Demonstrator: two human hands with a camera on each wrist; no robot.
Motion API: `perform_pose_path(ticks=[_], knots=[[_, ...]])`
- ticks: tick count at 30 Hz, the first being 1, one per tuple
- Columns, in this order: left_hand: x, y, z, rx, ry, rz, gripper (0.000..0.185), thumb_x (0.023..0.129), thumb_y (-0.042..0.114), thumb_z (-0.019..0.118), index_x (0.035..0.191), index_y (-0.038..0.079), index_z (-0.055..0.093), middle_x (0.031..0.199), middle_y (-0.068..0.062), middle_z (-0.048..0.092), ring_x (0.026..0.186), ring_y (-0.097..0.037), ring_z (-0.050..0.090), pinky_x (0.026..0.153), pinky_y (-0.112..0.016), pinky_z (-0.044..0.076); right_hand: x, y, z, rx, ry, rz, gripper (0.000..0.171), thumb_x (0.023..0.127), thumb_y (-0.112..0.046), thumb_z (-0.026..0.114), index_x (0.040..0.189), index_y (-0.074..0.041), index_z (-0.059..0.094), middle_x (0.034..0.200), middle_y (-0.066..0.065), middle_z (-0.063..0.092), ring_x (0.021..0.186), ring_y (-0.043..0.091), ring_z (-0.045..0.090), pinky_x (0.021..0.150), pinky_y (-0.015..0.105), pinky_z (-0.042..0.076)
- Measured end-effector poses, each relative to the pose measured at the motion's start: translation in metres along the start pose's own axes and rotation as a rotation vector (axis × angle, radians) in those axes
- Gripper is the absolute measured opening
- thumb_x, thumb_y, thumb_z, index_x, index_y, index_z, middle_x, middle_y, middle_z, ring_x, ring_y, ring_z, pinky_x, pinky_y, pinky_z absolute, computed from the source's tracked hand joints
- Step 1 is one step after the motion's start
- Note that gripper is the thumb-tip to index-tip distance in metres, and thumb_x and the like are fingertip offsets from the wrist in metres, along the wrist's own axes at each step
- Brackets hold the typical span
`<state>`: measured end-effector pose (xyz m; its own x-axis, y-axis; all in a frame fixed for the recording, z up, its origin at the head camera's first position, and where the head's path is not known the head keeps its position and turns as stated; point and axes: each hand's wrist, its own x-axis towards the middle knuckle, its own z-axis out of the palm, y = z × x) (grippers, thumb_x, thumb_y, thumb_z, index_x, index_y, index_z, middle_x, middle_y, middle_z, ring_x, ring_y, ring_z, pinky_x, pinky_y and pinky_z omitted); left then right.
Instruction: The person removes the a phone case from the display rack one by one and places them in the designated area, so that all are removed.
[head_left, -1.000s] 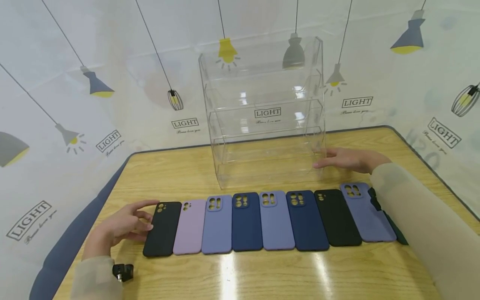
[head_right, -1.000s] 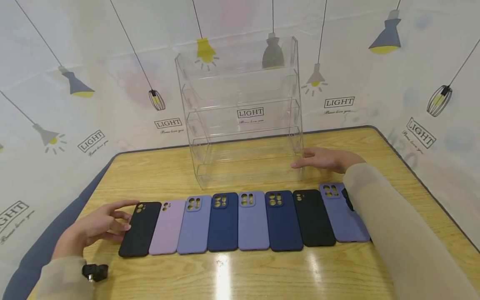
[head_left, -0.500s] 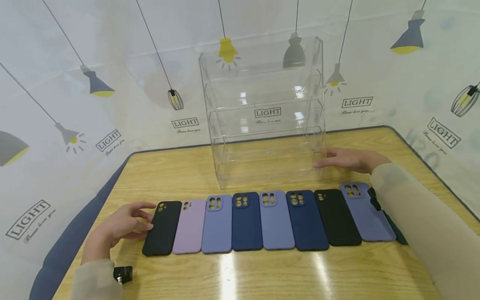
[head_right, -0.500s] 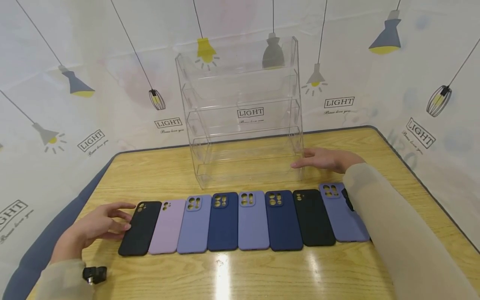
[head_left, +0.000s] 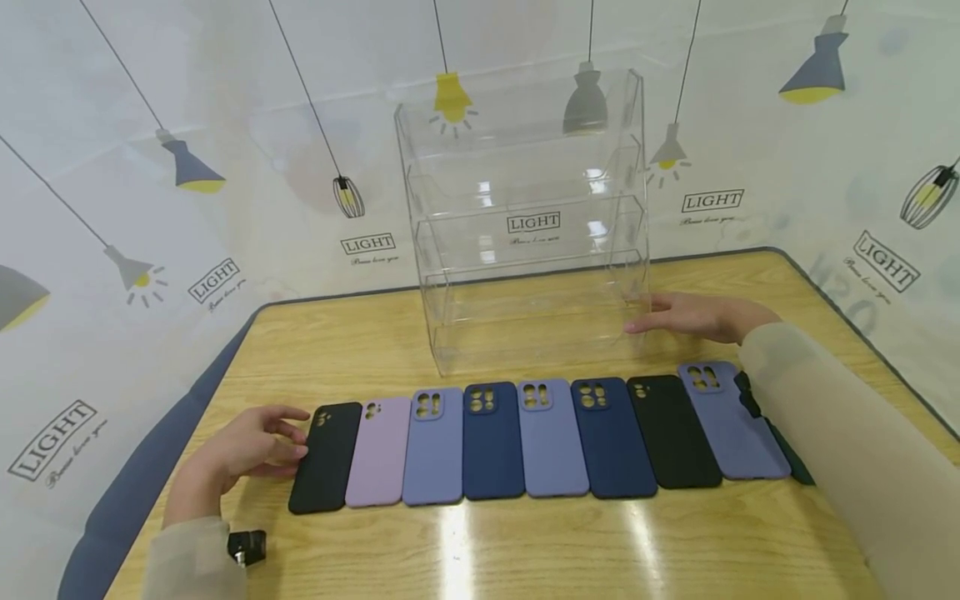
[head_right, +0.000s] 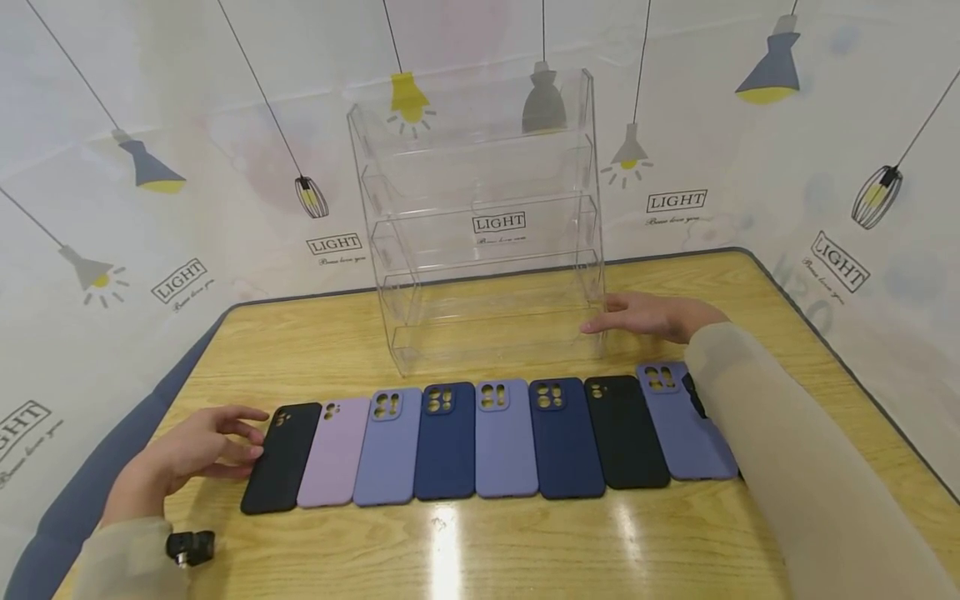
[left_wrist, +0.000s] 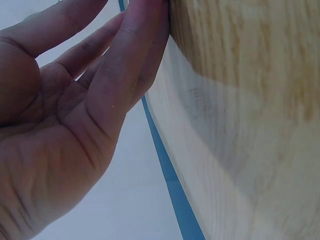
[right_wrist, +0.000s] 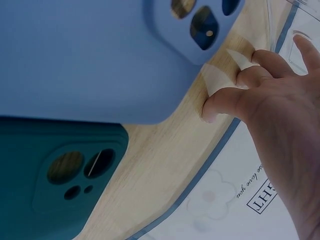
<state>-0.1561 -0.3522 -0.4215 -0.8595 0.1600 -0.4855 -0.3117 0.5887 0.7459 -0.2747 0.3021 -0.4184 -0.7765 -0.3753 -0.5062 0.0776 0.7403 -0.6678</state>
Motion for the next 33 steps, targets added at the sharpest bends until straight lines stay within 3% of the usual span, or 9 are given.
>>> perform_pose_path(ticks=[15, 26, 33], knots=[[0.005, -0.001, 0.0, -0.007, -0.005, -0.042, 0.072, 0.098, 0.003, 0.071, 0.159, -0.007, 0.035, 0.117, -0.014, 0.066, 0.096, -0.021, 0.072, 0.086, -0.042, 0.067, 0.0, 0.003, 0.002, 0.021, -0.013, -0.015, 0.11, 0.1, -0.067, 0.06, 0.173, -0.017, -0.005, 0.179, 0.023, -0.01, 0.162, 0.057, -0.004, 0.126, 0.08, 0.008], [0.011, 0.002, 0.001, 0.056, 0.016, -0.061, 0.069, 0.102, 0.015, 0.07, 0.159, -0.006, 0.037, 0.132, -0.026, 0.065, 0.098, -0.021, 0.072, 0.085, -0.043, 0.067, -0.001, 0.002, 0.002, 0.017, -0.012, -0.028, 0.109, 0.101, -0.065, 0.061, 0.173, -0.015, -0.005, 0.179, 0.023, -0.008, 0.162, 0.056, -0.001, 0.127, 0.079, 0.011], [0.015, 0.004, 0.003, 0.085, 0.042, -0.086, 0.071, 0.102, 0.027, 0.073, 0.157, -0.003, 0.04, 0.12, -0.019, 0.069, 0.092, -0.021, 0.07, 0.08, -0.04, 0.068, -0.002, 0.0, 0.003, 0.007, 0.002, -0.025, 0.109, 0.1, -0.065, 0.062, 0.173, -0.019, -0.005, 0.179, 0.022, -0.01, 0.162, 0.056, -0.001, 0.126, 0.079, 0.011]])
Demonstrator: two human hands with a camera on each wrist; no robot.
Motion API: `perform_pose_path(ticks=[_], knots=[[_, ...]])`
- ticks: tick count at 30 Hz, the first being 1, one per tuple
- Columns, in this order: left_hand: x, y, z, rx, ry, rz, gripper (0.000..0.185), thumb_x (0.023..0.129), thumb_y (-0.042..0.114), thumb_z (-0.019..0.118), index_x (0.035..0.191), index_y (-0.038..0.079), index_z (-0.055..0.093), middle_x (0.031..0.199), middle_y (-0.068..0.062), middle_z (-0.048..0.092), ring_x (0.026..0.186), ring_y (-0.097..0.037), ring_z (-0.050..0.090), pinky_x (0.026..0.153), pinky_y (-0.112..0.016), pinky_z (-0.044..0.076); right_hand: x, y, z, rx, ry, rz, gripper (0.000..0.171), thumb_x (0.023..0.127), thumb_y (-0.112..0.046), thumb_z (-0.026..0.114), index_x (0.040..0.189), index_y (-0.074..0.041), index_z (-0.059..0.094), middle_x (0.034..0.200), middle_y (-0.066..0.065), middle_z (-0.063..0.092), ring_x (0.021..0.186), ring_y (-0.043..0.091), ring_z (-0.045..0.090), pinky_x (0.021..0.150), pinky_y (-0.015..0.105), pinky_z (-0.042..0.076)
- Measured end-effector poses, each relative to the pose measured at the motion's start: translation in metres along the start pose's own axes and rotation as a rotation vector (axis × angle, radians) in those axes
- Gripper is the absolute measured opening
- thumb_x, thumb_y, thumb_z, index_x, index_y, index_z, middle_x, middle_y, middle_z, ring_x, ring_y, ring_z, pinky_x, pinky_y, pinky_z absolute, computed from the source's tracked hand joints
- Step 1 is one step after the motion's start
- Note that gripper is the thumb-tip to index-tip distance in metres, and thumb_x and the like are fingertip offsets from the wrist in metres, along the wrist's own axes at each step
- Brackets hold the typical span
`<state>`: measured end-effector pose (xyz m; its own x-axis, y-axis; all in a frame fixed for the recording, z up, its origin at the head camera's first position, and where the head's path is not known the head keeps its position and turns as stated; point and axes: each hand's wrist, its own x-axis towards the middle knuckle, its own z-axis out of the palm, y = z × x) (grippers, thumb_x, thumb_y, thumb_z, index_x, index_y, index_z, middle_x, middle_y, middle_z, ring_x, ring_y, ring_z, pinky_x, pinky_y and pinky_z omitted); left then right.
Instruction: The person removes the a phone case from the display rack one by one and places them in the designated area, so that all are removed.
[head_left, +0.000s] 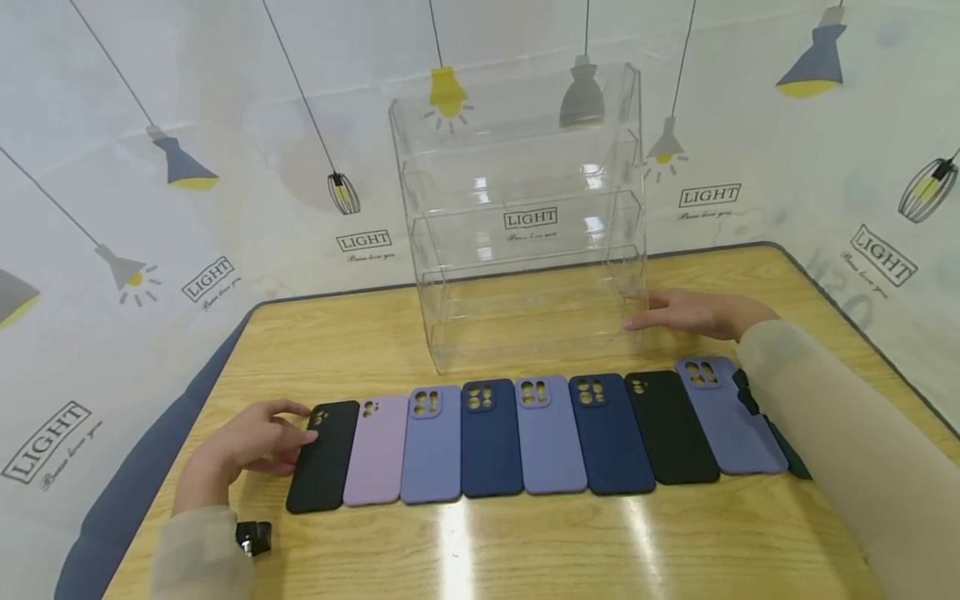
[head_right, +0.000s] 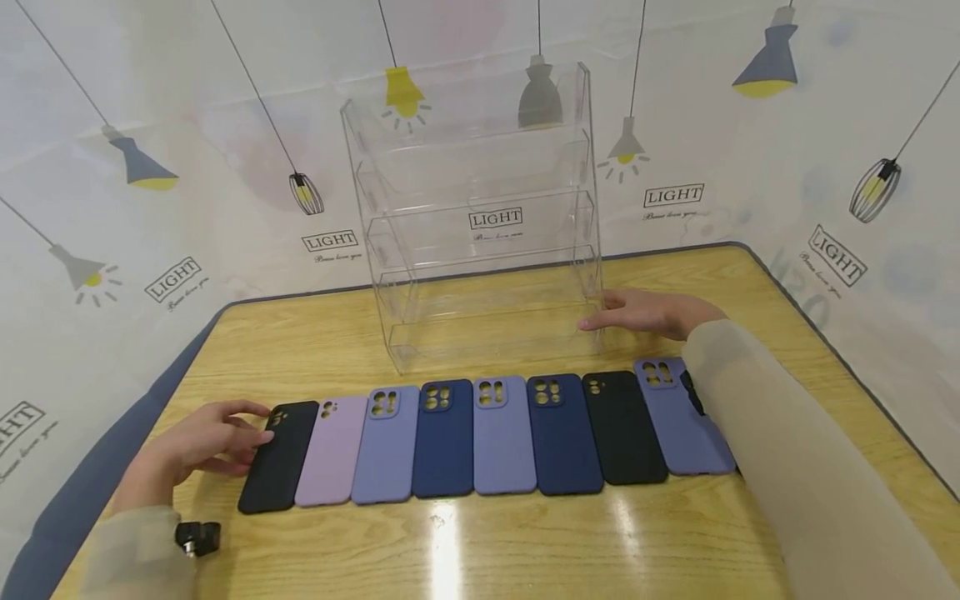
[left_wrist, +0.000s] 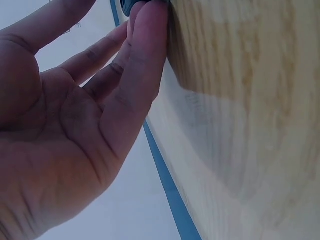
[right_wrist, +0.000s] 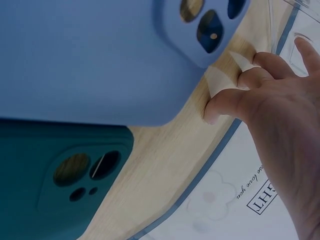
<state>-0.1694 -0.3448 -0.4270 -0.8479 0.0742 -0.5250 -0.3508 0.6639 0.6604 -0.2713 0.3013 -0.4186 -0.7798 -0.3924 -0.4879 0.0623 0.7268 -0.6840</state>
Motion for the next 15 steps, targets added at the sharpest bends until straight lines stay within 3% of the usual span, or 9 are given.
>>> perform_pose_path(ticks=[4, 15], knots=[[-0.0007, 0.0004, 0.0015, -0.001, 0.012, -0.014, 0.071, 0.105, 0.037, 0.069, 0.155, -0.002, 0.04, 0.107, -0.015, 0.066, 0.085, -0.021, 0.069, 0.075, -0.038, 0.067, 0.0006, -0.0019, 0.0012, -0.003, 0.003, -0.013, 0.109, 0.1, -0.066, 0.062, 0.173, -0.021, -0.005, 0.179, 0.021, -0.011, 0.162, 0.056, -0.002, 0.126, 0.08, 0.011], [-0.0026, 0.0071, 0.003, 0.047, 0.023, -0.028, 0.063, 0.108, 0.04, 0.063, 0.151, -0.003, 0.044, 0.109, -0.016, 0.061, 0.083, -0.022, 0.065, 0.072, -0.036, 0.065, 0.0026, -0.0018, 0.0052, -0.002, -0.001, -0.006, 0.111, 0.1, -0.067, 0.06, 0.172, -0.016, -0.007, 0.179, 0.022, -0.009, 0.163, 0.055, -0.001, 0.127, 0.078, 0.012]])
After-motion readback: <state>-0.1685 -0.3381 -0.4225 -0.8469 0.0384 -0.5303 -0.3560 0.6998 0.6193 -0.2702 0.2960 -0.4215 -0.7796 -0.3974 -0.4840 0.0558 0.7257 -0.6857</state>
